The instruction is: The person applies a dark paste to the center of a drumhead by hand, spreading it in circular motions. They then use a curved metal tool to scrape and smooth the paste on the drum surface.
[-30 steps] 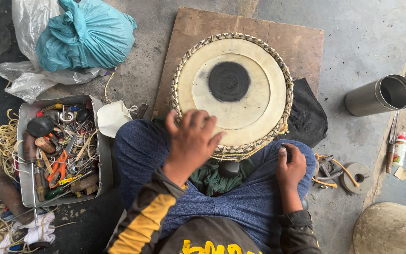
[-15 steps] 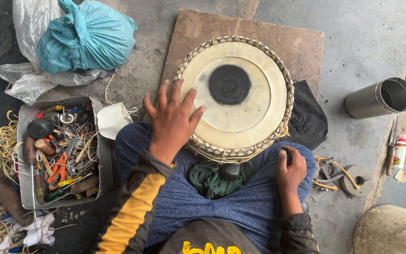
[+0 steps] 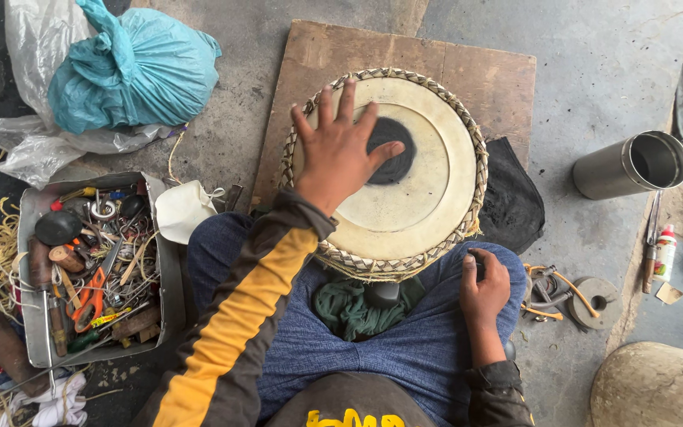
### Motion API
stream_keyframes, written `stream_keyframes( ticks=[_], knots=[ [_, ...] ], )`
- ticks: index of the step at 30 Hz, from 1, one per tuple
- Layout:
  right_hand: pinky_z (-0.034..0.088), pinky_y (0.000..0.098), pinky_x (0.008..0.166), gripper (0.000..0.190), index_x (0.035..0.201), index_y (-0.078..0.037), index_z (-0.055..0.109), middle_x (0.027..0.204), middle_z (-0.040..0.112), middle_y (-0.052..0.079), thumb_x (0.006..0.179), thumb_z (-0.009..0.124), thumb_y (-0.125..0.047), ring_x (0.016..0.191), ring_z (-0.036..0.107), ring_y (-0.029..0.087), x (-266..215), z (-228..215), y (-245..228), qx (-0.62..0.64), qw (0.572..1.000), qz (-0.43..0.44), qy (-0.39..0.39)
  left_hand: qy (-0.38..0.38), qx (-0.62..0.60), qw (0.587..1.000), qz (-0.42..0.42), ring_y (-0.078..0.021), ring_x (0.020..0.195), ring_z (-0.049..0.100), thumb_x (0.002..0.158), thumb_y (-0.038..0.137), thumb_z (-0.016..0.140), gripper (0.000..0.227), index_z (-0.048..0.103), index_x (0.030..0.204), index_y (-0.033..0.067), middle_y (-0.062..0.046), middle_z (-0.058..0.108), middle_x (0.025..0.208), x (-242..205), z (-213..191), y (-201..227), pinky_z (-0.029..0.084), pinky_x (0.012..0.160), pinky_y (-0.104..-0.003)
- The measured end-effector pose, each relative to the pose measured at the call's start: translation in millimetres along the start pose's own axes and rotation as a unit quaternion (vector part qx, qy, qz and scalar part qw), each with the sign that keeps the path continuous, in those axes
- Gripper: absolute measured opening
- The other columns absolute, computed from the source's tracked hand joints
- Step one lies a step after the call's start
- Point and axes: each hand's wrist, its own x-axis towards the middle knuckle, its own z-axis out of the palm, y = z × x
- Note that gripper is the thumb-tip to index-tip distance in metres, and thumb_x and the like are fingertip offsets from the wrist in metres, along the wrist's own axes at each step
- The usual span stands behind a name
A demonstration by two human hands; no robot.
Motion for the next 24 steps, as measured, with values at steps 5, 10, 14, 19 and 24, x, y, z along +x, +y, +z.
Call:
stream_keyframes(
  ticks=[5,10,14,19,24],
  knots=[
    [0.049,0.0408,0.091,0.025,0.108,-0.010,0.073,0.104,0.074,0.009,0.102,0.062,-0.032,0.099,0.066,0.030,1.1,-0.2,-1.4,0.003,1.000,-0.004,0.003,0.021,0.022,1.000,0.006,-0.0407,0.149,0.027,0.088,0.087,0.038,0.094,0.053,0.147,0.0158,-0.014,0.032,0.164,4.8,4.1,28.7,0.016,0.109,-0.079],
    [0.049,0.0414,0.089,0.024,0.108,-0.010,0.073,0.104,0.074,0.010,0.100,0.064,-0.031,0.099,0.066,0.031,0.2,1.4,2.0,0.006,1.000,-0.010,0.007,0.055,-0.056,0.995,0.057,-0.0436,0.145,0.029,0.089,0.079,0.046,0.082,0.056,0.145,0.0214,-0.015,0.034,0.161,-5.4,8.2,55.6,0.017,0.104,-0.082],
    [0.050,0.0399,0.086,0.024,0.109,-0.011,0.073,0.101,0.073,0.009,0.099,0.065,-0.032,0.095,0.066,0.030,-4.9,0.3,8.6,0.011,1.000,0.011,-0.001,0.047,-0.075,0.993,0.079,-0.0404,0.147,0.030,0.090,0.072,0.057,0.073,0.056,0.143,0.0215,-0.015,0.034,0.162,-33.7,-4.4,73.1,0.018,0.107,-0.080],
    [0.050,0.0401,0.088,0.024,0.108,-0.010,0.073,0.103,0.074,0.010,0.099,0.065,-0.031,0.098,0.066,0.030,3.1,5.9,9.4,0.015,1.000,-0.008,0.015,0.110,-0.133,0.982,0.078,-0.0368,0.148,0.034,0.094,0.051,0.065,0.072,0.045,0.152,0.0138,-0.016,0.033,0.164,-104.0,-27.9,68.4,0.021,0.111,-0.072],
    [0.051,0.0392,0.092,0.026,0.111,-0.006,0.072,0.107,0.074,0.012,0.100,0.063,-0.028,0.102,0.068,0.029,-4.3,0.2,13.6,0.065,0.997,-0.021,0.018,0.170,-0.159,0.969,0.087,-0.0332,0.154,0.034,0.102,0.047,0.063,0.075,0.035,0.161,0.0083,-0.016,0.029,0.169,-161.8,-30.0,47.6,0.023,0.118,-0.066]
  ],
)
